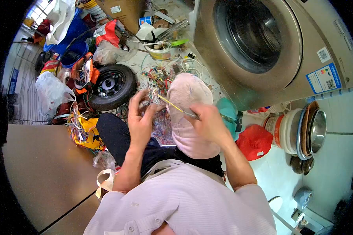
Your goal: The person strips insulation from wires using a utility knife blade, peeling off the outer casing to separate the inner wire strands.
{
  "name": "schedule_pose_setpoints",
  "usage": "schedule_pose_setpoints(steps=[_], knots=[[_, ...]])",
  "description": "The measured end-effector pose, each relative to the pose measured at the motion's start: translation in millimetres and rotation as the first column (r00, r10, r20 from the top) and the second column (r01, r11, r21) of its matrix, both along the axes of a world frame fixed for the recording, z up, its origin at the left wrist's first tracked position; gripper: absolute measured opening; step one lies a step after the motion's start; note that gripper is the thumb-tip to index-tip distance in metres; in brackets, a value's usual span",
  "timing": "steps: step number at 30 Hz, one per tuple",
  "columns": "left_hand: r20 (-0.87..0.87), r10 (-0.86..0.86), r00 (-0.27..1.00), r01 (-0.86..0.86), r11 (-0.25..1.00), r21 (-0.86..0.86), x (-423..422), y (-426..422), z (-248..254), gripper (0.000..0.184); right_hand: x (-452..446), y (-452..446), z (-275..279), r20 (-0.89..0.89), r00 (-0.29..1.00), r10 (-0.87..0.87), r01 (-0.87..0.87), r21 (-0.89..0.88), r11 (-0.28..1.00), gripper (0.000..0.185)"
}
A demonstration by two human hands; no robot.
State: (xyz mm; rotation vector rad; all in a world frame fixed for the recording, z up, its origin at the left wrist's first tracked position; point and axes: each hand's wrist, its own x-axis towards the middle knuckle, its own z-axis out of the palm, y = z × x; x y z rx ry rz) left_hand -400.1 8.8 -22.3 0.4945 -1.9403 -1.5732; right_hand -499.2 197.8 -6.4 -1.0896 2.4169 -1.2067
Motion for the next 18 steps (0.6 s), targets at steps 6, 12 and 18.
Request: schedule_pose_setpoints(steps=[6, 12, 18], knots=[[0.265, -0.305, 0.915, 0.399, 0.790, -0.466, -1, -12, 3, 0.022, -27, 9, 7, -0.046, 0.991, 0.125, -0.123, 0.058, 0.991, 0.017], [0.365, -0.317, 0.875, 0.386, 0.913, -0.132, -12, 10, -6, 0.015, -42, 1, -6, -0.065, 0.997, -0.042, 0.044, 0.031, 0.999, 0.022], [0.416, -0.321, 0.851, 0.247, 0.943, 0.224, -29, 25, -28, 0.019, -30, 2, -16, -0.174, 0.973, -0.153, 0.161, 0.032, 0.986, 0.035]])
